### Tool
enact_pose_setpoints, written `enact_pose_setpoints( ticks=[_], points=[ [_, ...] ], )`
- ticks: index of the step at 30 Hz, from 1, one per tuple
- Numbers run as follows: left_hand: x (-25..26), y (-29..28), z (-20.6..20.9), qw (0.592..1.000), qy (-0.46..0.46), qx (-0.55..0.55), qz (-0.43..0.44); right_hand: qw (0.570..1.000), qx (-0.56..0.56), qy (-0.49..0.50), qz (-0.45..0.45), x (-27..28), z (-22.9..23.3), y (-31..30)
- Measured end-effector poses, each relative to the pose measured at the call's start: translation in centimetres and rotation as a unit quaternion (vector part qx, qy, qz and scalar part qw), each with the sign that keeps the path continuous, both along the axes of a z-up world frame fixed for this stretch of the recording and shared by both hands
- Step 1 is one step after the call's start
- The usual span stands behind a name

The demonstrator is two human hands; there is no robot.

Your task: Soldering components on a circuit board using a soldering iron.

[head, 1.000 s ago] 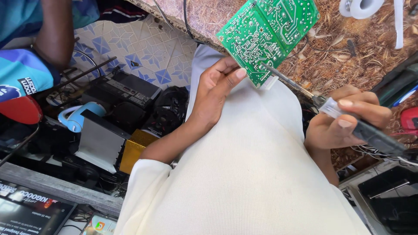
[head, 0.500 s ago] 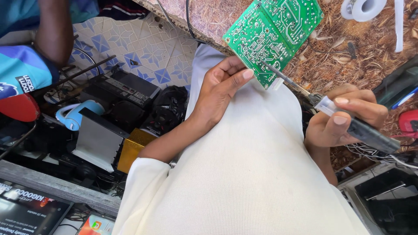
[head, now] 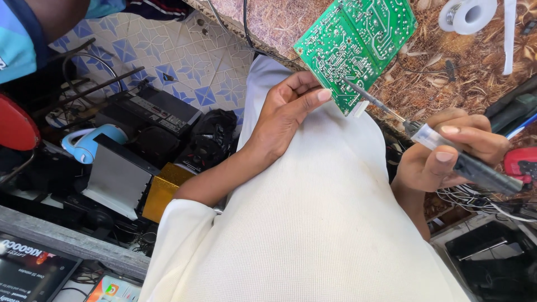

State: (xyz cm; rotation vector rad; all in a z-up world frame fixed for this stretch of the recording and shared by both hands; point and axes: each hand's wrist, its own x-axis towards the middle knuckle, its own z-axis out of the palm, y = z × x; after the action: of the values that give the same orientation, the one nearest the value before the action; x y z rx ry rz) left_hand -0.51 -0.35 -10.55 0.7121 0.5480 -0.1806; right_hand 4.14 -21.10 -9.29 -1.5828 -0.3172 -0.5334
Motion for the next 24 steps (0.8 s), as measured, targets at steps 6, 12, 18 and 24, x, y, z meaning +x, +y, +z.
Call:
enact_pose_setpoints(
  ticks=[6,12,18,24],
  points=[
    [-0.08,-0.04,-0.25,1.000,0.002,-0.005,0.001,1.000,-0.003,0.005,-0.002,0.18,0.08,0.25],
    [-0.07,-0.04,-0.24,1.000,-0.001,-0.015,0.001,1.000,-0.011,0.007,-0.004,0.10,0.05,0.28],
    [-0.04,-0.03,-0.15,1.000,-0.001,-0.015,-0.001,1.000,-0.016,-0.006,0.001,0.22,-0.25,0.04],
    [-0.09,-0.10,-0.19,1.000,-0.001,-0.020,0.004,1.000,-0.005,-0.002,0.022,0.21,-0.60,-0.31]
  ],
)
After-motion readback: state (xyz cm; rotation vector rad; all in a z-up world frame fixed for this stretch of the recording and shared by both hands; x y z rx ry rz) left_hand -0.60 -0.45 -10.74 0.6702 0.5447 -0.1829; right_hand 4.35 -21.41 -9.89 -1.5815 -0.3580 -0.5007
